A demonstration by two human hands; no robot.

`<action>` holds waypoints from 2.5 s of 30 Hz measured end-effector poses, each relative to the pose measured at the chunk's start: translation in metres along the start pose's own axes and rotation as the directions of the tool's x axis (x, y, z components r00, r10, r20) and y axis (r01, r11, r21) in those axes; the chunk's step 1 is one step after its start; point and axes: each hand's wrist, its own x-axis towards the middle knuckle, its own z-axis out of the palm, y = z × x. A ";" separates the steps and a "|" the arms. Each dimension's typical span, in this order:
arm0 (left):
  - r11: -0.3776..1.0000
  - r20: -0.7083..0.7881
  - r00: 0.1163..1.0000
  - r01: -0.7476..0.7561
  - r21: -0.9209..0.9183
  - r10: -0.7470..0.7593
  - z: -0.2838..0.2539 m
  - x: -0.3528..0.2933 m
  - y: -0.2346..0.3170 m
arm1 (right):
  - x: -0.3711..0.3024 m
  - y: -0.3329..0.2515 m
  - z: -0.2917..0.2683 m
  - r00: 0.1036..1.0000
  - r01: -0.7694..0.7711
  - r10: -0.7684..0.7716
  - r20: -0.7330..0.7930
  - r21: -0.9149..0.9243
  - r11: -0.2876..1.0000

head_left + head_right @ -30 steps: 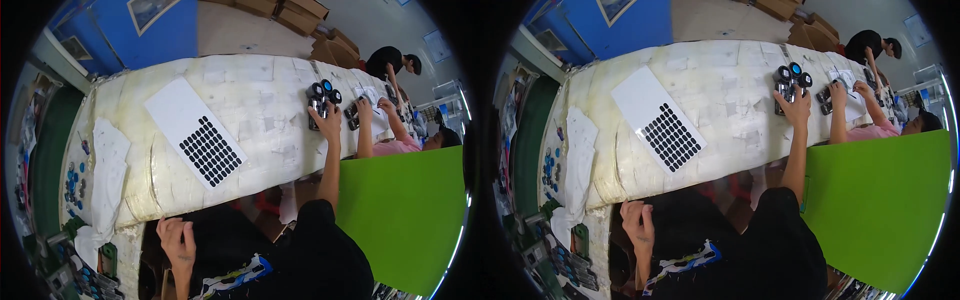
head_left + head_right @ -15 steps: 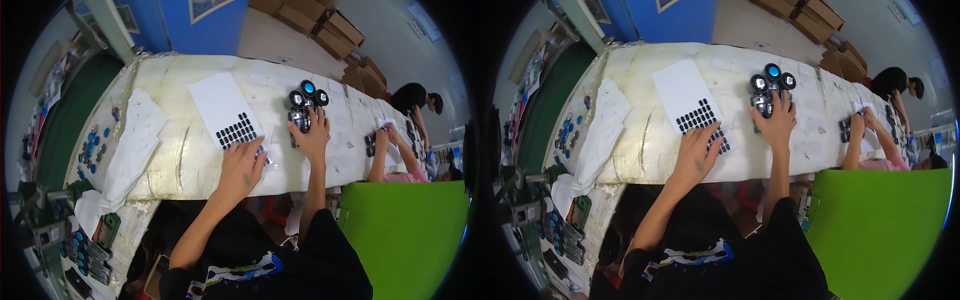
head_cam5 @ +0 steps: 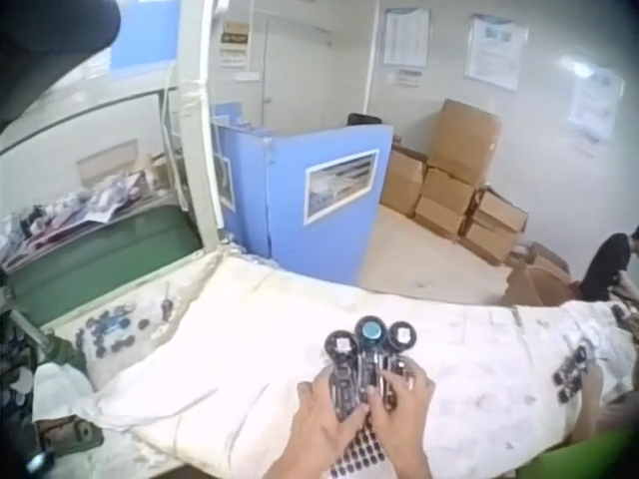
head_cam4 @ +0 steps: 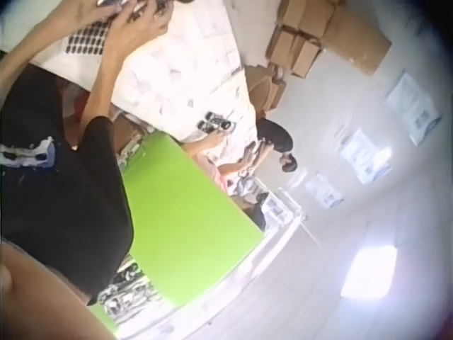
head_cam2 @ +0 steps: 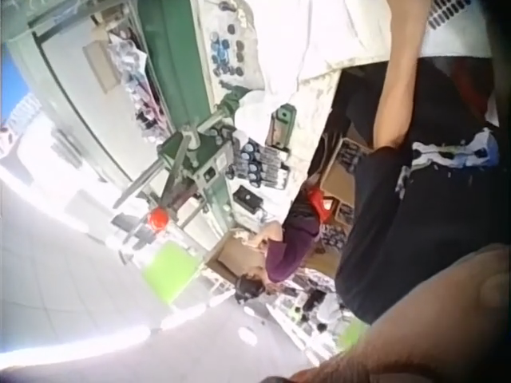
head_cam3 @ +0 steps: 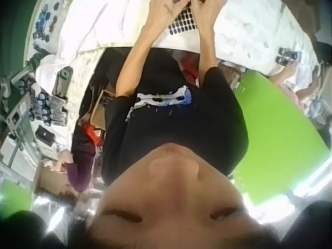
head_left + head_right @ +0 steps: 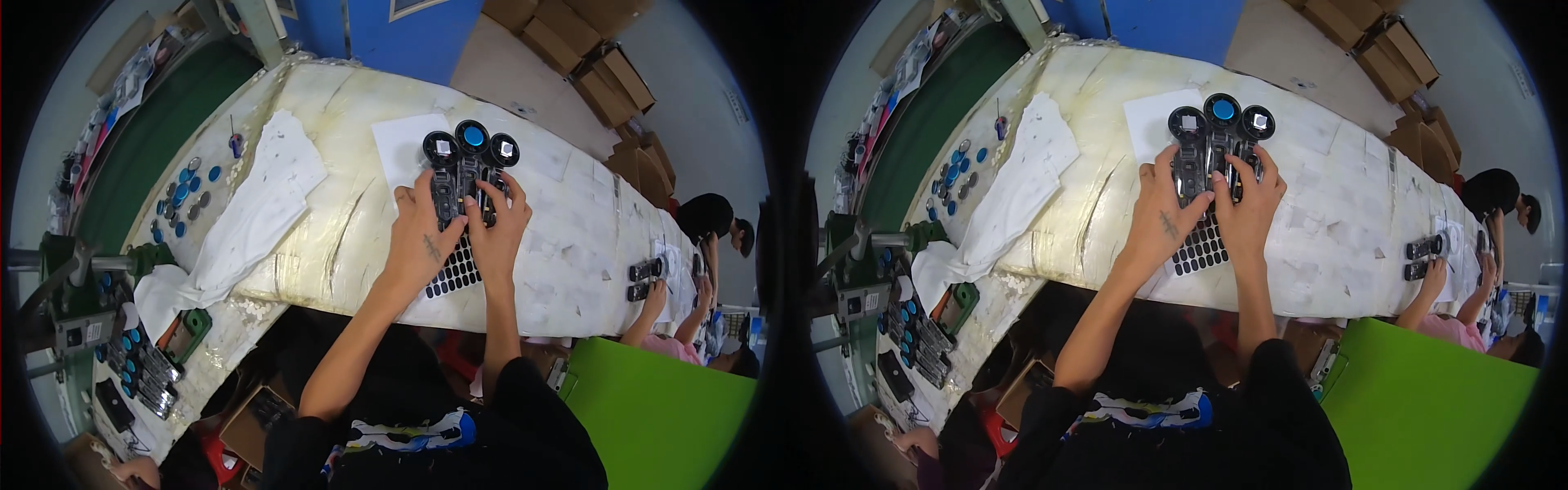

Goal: The person assembles electronic devices by attaching circular components to electronic housings and plastic components, then pressing them together with a manual press machine.

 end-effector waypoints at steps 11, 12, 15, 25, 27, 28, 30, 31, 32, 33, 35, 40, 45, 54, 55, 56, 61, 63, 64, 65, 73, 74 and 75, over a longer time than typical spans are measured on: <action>0.812 -0.025 0.967 0.200 -0.548 -0.255 -0.096 -0.066 -0.036 | -0.005 -0.032 0.015 0.967 0.163 -0.183 0.174 0.123 0.979; 0.750 -0.050 0.952 0.204 -0.630 -0.301 -0.103 -0.076 -0.038 | -0.004 -0.037 0.015 0.963 0.159 -0.186 0.195 0.144 0.977; 0.727 -0.092 0.935 0.202 -0.656 -0.343 -0.127 -0.104 -0.040 | 0.004 -0.047 0.009 0.952 0.237 -0.253 0.170 0.113 0.965; 0.652 -0.348 0.835 0.017 -0.758 -0.426 -0.166 -0.138 -0.070 | 0.042 -0.192 0.046 0.764 0.520 -0.626 0.156 0.426 0.741; 0.688 -0.367 0.830 0.027 -0.726 -0.420 -0.164 -0.133 -0.078 | 0.051 -0.222 0.072 0.717 0.428 -0.653 0.245 0.584 0.690; 0.702 -0.362 0.841 0.029 -0.711 -0.402 -0.161 -0.130 -0.082 | 0.056 -0.236 0.090 0.665 0.359 -0.661 0.347 0.628 0.691; 0.737 -0.362 0.846 0.053 -0.674 -0.392 -0.158 -0.126 -0.085 | 0.063 -0.255 0.145 0.524 0.315 -0.684 0.509 0.630 0.710; 0.729 -0.353 0.852 0.047 -0.683 -0.386 -0.157 -0.124 -0.085 | 0.069 -0.258 0.178 0.483 0.451 -0.734 0.477 0.583 0.676; 0.732 -0.342 0.855 0.061 -0.679 -0.390 -0.158 -0.123 -0.085 | 0.072 -0.260 0.212 0.429 0.575 -0.783 0.451 0.533 0.621; 0.733 -0.330 0.860 0.073 -0.677 -0.390 -0.158 -0.121 -0.084 | 0.072 -0.260 0.239 0.416 0.615 -0.779 0.469 0.486 0.621; 0.744 -0.337 0.855 0.082 -0.664 -0.395 -0.158 -0.121 -0.084 | 0.074 -0.264 0.275 0.389 0.657 -0.782 0.487 0.448 0.606; 0.791 -0.391 0.840 0.071 -0.607 -0.376 -0.153 -0.124 -0.080 | 0.074 -0.279 0.277 0.287 0.798 -0.696 0.658 0.239 0.554; 0.743 -0.342 0.838 0.107 -0.660 -0.425 -0.156 -0.127 -0.083 | 0.086 -0.278 0.204 0.256 0.732 -0.803 0.538 0.435 0.524; 0.714 -0.275 0.849 0.158 -0.682 -0.451 -0.163 -0.127 -0.077 | 0.048 -0.256 0.103 0.117 0.662 -0.854 0.506 0.601 0.447; 0.714 -0.271 0.851 0.161 -0.682 -0.450 -0.162 -0.127 -0.076 | 0.045 -0.254 0.104 0.103 0.688 -0.854 0.510 0.583 0.431; 0.719 -0.272 0.853 0.161 -0.676 -0.446 -0.162 -0.126 -0.075 | 0.044 -0.255 0.105 0.086 0.714 -0.855 0.511 0.567 0.411; 0.838 -0.432 0.846 0.033 -0.544 -0.313 -0.150 -0.124 -0.088 | 0.042 -0.256 0.107 0.065 0.718 -0.825 0.561 0.548 0.429; 0.831 -0.412 0.852 0.047 -0.554 -0.322 -0.152 -0.125 -0.087 | 0.040 -0.255 0.108 0.062 0.719 -0.825 0.562 0.548 0.427; 0.831 -0.411 0.852 0.050 -0.554 -0.325 -0.153 -0.125 -0.085 | 0.040 -0.254 0.107 0.066 0.724 -0.826 0.559 0.543 0.425; 0.806 -0.376 0.857 0.074 -0.587 -0.352 -0.155 -0.126 -0.082 | 0.040 -0.254 0.107 0.068 0.729 -0.830 0.554 0.540 0.421; 0.799 -0.374 0.855 0.074 -0.596 -0.358 -0.154 -0.125 -0.079 | 0.023 -0.241 0.107 0.064 0.875 -0.887 0.456 0.402 0.269; 0.801 -0.386 0.852 0.063 -0.595 -0.354 -0.153 -0.125 -0.081 | 0.019 -0.238 0.107 0.082 0.894 -0.906 0.415 0.371 0.250; 0.803 -0.398 0.848 0.052 -0.593 -0.349 -0.153 -0.124 -0.083 | 0.016 -0.236 0.106 0.081 0.893 -0.908 0.412 0.374 0.250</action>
